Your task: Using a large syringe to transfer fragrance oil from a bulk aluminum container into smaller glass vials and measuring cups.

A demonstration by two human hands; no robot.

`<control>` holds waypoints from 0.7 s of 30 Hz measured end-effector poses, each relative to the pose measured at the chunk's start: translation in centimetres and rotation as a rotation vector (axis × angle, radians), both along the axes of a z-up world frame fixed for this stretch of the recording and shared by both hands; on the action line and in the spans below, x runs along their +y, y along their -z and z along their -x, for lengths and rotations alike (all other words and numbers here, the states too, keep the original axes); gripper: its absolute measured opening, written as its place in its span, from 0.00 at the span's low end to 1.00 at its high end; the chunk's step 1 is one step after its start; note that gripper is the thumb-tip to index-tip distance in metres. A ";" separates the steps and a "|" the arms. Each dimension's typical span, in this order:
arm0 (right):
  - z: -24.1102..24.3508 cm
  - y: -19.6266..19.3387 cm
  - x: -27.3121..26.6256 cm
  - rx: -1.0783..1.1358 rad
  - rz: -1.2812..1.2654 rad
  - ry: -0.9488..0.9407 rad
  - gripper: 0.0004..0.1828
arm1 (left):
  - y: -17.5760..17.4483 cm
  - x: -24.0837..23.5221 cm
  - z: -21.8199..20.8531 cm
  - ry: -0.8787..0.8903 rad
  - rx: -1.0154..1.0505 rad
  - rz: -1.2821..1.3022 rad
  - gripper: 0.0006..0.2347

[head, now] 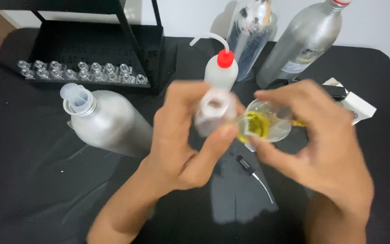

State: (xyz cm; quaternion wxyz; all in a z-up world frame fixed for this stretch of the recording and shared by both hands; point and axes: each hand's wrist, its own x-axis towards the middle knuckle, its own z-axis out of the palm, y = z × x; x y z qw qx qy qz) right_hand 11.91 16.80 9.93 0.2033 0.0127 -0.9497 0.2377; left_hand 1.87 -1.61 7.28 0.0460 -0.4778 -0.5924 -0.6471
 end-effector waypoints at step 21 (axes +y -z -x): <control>0.0 3.3 5.0 0.340 0.330 0.003 0.38 | 2.2 3.5 3.3 0.149 0.037 0.466 0.10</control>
